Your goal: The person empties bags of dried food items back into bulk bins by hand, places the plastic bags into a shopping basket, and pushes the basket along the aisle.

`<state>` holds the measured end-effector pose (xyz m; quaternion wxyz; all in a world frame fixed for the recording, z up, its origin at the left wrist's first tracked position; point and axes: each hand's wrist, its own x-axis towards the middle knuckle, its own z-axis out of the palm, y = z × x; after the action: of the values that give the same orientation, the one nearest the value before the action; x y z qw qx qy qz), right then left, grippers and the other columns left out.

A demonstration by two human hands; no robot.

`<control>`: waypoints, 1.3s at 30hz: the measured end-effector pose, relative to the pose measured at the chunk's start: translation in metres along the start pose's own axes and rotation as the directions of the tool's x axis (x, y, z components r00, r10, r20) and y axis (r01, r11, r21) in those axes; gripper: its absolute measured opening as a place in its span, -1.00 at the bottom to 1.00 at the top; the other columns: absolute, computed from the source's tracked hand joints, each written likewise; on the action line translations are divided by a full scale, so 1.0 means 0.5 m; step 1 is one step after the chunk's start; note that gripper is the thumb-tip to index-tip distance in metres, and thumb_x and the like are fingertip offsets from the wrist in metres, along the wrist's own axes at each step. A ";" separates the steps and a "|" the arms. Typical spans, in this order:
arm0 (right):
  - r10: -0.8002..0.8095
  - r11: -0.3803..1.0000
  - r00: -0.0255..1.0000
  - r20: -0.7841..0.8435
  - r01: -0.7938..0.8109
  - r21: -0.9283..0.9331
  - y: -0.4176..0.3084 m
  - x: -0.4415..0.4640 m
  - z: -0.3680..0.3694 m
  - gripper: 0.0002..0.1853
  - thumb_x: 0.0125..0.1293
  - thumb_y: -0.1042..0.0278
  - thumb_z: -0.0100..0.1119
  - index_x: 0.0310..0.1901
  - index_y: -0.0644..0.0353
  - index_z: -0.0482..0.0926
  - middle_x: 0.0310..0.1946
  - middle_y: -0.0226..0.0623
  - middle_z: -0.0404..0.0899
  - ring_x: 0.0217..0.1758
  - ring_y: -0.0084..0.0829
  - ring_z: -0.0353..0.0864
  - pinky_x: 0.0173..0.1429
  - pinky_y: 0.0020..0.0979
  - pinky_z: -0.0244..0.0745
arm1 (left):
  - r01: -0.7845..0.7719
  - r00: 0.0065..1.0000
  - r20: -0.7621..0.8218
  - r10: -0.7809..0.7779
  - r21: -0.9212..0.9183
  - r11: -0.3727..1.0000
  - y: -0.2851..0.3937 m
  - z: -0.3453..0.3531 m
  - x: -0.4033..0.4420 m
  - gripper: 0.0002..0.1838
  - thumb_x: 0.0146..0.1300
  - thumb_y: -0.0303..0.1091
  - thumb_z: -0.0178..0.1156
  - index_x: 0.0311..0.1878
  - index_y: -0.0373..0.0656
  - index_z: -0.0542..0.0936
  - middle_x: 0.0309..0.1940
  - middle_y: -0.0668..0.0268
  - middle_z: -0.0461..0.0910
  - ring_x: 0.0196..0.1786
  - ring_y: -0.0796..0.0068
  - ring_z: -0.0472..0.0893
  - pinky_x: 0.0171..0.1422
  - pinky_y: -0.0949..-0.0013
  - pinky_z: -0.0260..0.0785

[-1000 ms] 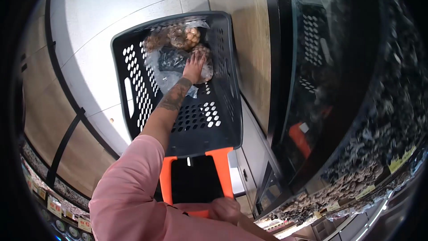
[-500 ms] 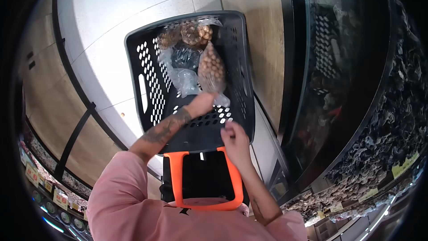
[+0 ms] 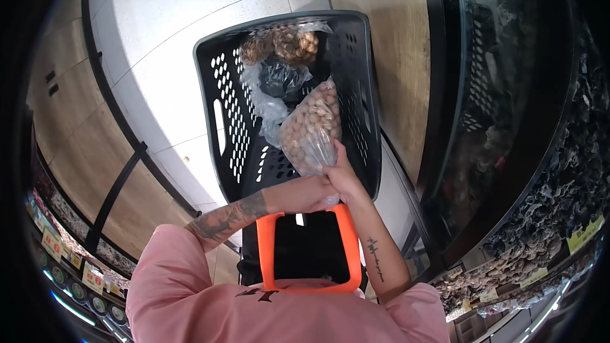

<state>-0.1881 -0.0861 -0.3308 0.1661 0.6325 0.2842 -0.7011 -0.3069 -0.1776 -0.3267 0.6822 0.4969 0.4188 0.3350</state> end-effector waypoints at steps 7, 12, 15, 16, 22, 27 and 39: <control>-0.152 0.961 0.968 -0.201 0.192 0.198 0.110 0.038 0.003 -0.46 0.15 0.77 -0.15 0.20 0.29 0.41 0.02 -0.20 0.55 0.08 -0.39 0.56 0.19 -0.42 0.40 | -0.249 0.631 -0.743 -0.222 -0.465 0.850 -0.105 -0.243 0.099 -0.77 0.36 -0.31 0.11 -0.29 -0.32 0.52 -0.50 0.30 0.57 -0.48 0.50 0.53 -0.25 0.40 0.42; -0.335 0.934 0.907 -0.254 0.286 -0.213 0.155 0.048 0.014 -0.55 0.21 0.72 -0.07 0.15 0.26 0.43 -0.06 -0.31 0.56 0.02 -0.51 0.52 0.15 -0.47 0.39 | 0.494 0.404 -0.914 -0.047 0.174 0.852 -0.446 -0.387 0.250 -0.81 0.14 -0.34 0.21 -0.20 -0.18 0.63 -0.18 0.10 0.63 -0.12 0.02 0.64 -0.02 0.10 0.50; -0.374 0.923 0.908 -0.186 0.346 -0.166 0.181 0.058 0.003 -0.47 0.20 0.68 -0.07 0.26 0.26 0.35 0.04 -0.09 0.54 0.14 -0.34 0.52 0.20 -0.43 0.36 | 0.682 0.625 -0.736 -0.260 0.353 0.640 -0.468 -0.419 0.313 -0.56 0.16 -0.33 0.16 0.14 -0.16 0.51 0.21 0.04 0.43 0.09 0.05 0.58 0.11 0.10 0.49; -0.379 0.923 0.911 -0.161 0.360 -0.135 0.168 0.048 0.008 -0.48 0.23 0.66 -0.06 0.27 0.27 0.33 0.04 -0.11 0.53 0.13 -0.37 0.51 0.19 -0.44 0.35 | 0.672 0.658 -0.712 -0.245 0.409 0.617 -0.499 -0.424 0.336 -0.53 0.18 -0.31 0.14 0.18 -0.18 0.48 0.26 0.02 0.38 0.09 0.03 0.58 0.11 0.10 0.49; -0.288 0.955 0.945 -0.156 0.273 -0.114 0.145 0.043 0.013 -0.52 0.24 0.70 -0.09 0.22 0.27 0.39 0.00 -0.25 0.50 0.09 -0.50 0.45 0.20 -0.50 0.29 | 0.765 0.630 -0.730 -0.265 0.524 0.374 -0.592 -0.459 0.425 -0.62 0.16 -0.35 0.22 0.08 -0.13 0.53 -0.13 0.13 0.66 -0.10 0.19 0.70 -0.16 0.16 0.58; -0.410 0.906 0.869 -0.279 0.351 -0.237 0.116 0.018 0.029 -0.39 0.27 0.70 -0.09 0.36 0.21 0.08 -0.05 -0.23 0.50 -0.04 -0.52 0.50 0.06 -0.52 0.36 | 0.653 0.711 -0.695 -0.103 0.600 0.462 -0.555 -0.417 0.345 -0.70 0.23 -0.34 0.10 0.01 -0.19 0.52 -0.13 0.07 0.64 -0.09 0.04 0.66 -0.01 0.10 0.55; -0.722 0.635 0.691 -0.049 0.632 -0.445 0.043 -0.133 0.011 -0.76 0.15 0.62 -0.13 -0.44 0.28 0.61 -0.45 -0.19 0.52 -0.42 -0.29 0.58 -0.27 -0.35 0.47 | 0.154 0.612 -0.764 -0.205 -0.140 0.978 -0.168 -0.156 0.031 -0.90 0.30 -0.48 0.06 -0.18 -0.27 0.52 -0.39 0.09 0.59 -0.31 0.22 0.61 -0.17 0.28 0.43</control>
<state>-0.1703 -0.1148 -0.2693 -0.0199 0.5051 0.6531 -0.5639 -0.3676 -0.1568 -0.4233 0.4810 0.2397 0.7081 0.4580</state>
